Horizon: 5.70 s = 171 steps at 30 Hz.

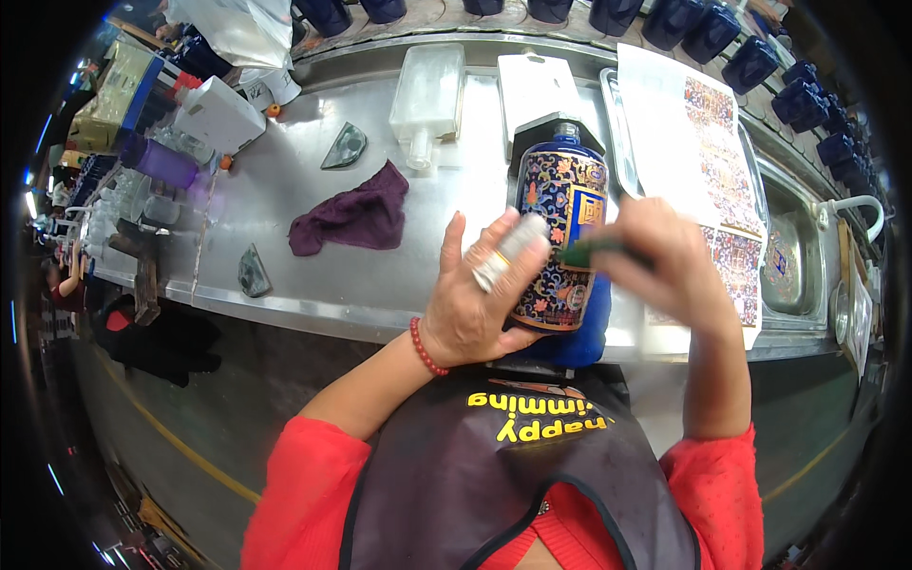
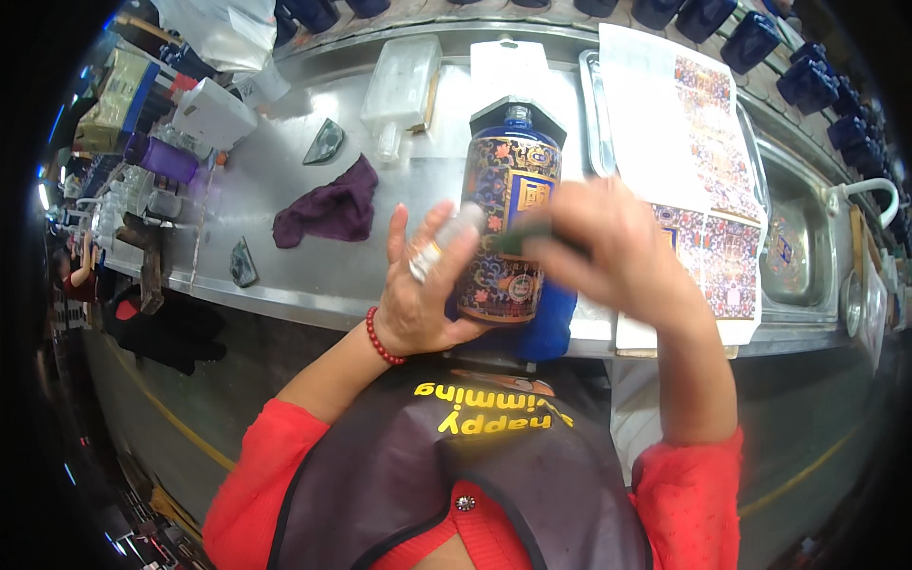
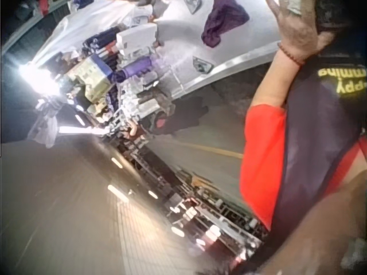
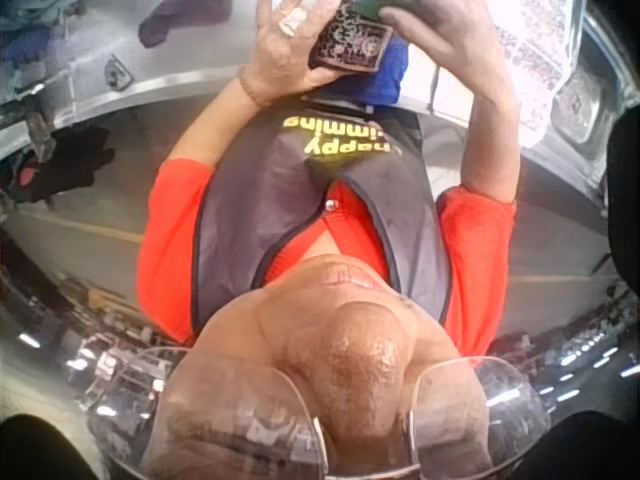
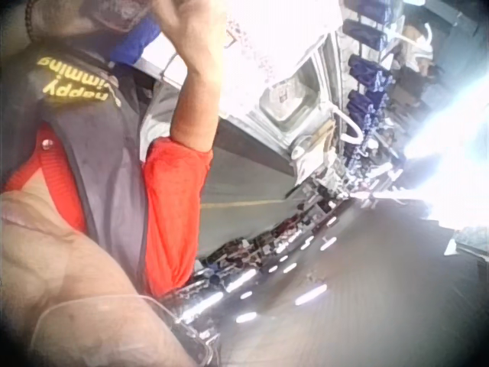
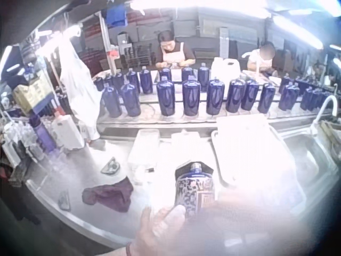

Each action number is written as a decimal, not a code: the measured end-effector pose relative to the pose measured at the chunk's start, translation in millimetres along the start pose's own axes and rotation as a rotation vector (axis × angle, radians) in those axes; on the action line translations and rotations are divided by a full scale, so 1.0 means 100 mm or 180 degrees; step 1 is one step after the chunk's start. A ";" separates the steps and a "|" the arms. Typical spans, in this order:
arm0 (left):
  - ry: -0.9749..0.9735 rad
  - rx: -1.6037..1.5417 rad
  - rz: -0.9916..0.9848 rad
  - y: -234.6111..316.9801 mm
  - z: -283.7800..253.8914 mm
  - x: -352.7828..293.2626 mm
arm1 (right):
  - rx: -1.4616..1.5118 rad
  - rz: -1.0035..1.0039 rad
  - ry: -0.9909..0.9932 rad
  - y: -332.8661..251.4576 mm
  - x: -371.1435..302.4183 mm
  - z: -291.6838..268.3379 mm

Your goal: The person applies decorative stickers to a blue bottle, smoothing each one with a green tool and their fingers. They rotate the bottle to access different sides and repeatedly apply stickers to the same areas, occasionally picking up new stickers from a nearby tray.

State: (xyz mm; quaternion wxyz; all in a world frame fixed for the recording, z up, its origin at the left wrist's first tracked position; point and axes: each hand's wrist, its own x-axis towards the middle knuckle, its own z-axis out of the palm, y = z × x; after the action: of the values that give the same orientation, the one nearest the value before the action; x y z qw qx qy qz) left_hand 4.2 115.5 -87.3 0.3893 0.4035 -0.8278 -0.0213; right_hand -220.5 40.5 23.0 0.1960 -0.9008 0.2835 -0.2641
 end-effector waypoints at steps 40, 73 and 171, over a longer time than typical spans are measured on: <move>-0.0210 -0.0120 -0.0717 -0.05 0.11 -0.12 | 0.0587 0.0948 0.1615 0.17 -0.82 0.51; -0.0380 0.0183 -0.0860 0.25 -0.13 -0.09 | 0.0640 0.0916 0.1771 -0.03 -0.72 0.65; -0.0168 0.0039 -0.0387 -0.20 -0.04 0.68 | 0.1607 0.1914 0.1803 0.06 -1.10 0.85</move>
State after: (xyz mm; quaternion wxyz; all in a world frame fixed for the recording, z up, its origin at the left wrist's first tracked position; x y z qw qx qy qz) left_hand -5.3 56.3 -49.0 0.3628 0.4547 -0.8118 -0.0505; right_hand -249.7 120.3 -87.1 0.3913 -0.5959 0.5006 -0.4911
